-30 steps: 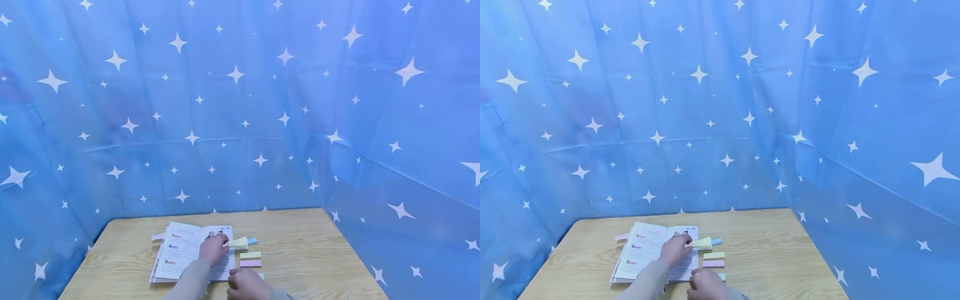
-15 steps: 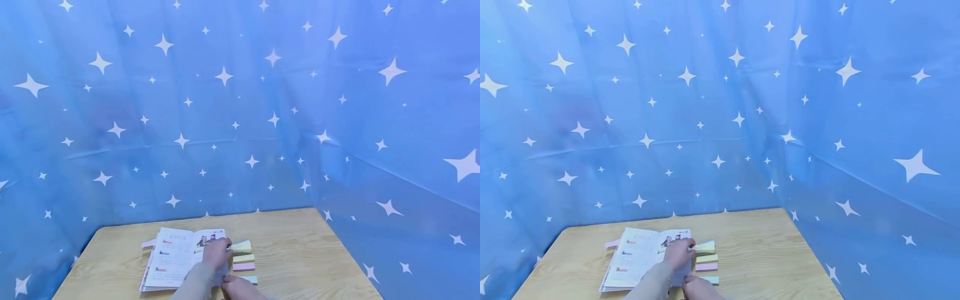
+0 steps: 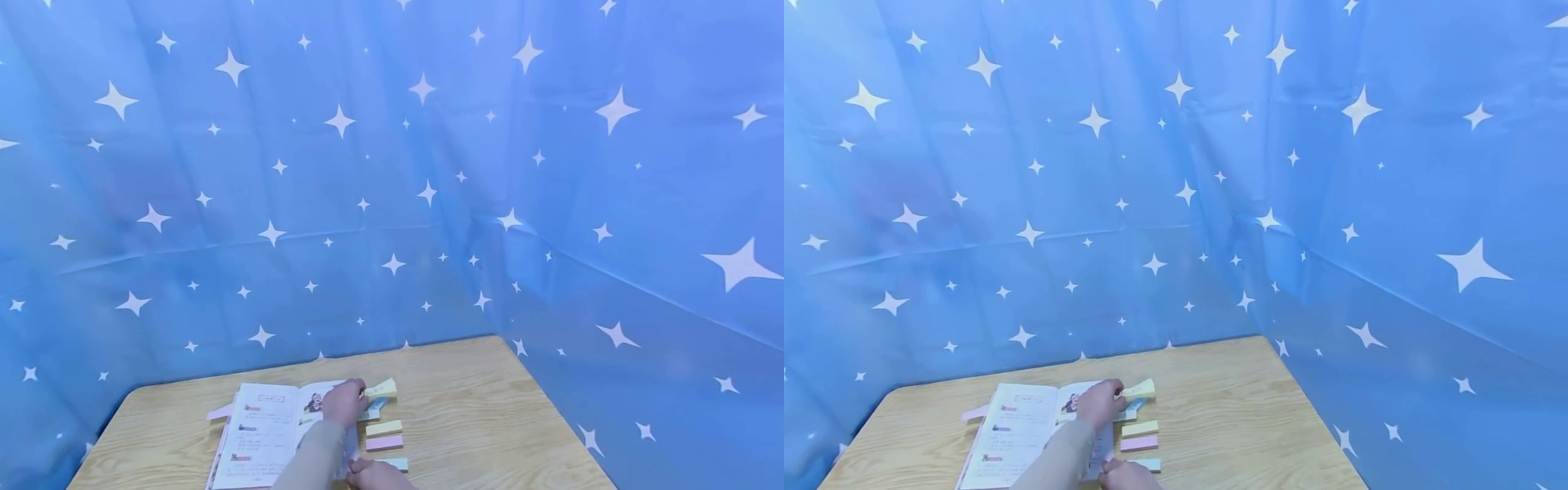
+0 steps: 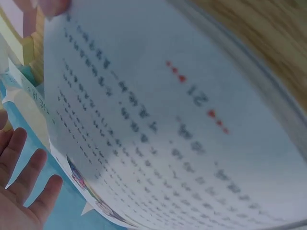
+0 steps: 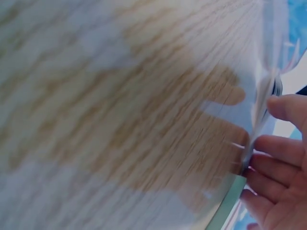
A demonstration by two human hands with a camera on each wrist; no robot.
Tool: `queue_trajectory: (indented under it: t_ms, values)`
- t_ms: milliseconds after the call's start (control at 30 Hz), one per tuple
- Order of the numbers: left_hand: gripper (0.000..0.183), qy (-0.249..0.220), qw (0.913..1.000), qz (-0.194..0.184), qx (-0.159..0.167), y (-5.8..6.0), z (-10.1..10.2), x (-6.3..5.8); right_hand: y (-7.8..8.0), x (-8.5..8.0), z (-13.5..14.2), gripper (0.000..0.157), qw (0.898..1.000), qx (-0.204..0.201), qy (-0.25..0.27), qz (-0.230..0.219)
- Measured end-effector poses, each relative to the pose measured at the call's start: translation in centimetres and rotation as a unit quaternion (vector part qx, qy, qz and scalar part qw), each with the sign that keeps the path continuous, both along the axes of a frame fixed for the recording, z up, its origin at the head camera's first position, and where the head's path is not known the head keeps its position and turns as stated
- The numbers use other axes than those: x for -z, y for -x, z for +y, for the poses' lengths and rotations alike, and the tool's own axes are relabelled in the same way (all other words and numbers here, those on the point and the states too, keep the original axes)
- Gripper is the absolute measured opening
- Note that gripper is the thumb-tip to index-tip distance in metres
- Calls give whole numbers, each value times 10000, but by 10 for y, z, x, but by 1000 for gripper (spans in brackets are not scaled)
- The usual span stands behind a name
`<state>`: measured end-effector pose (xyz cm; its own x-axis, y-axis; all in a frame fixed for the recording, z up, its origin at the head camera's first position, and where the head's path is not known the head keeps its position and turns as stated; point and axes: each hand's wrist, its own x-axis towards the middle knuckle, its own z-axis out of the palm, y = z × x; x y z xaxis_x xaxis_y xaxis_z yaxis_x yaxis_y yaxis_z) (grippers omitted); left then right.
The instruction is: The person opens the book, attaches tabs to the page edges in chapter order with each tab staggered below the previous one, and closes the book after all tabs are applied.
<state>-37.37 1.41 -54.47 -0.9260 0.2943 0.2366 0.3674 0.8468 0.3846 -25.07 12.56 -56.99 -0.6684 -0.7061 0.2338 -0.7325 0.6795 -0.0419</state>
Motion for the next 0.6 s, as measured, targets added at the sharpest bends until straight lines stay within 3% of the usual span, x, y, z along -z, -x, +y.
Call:
queue_trajectory:
  t_ms: [233,367,600]
  values:
    - [9,-112,9997,-89,-207,4,1,1,0,-3,-1,14,9999,48,-69,-100]
    - [9,100,9992,-27,-375,1,0,0,0,-3,-1,16,10000,-63,55,-25]
    - [16,589,9968,-147,-511,-1,0,-1,-2,-3,-3,10,9998,150,-114,-27]
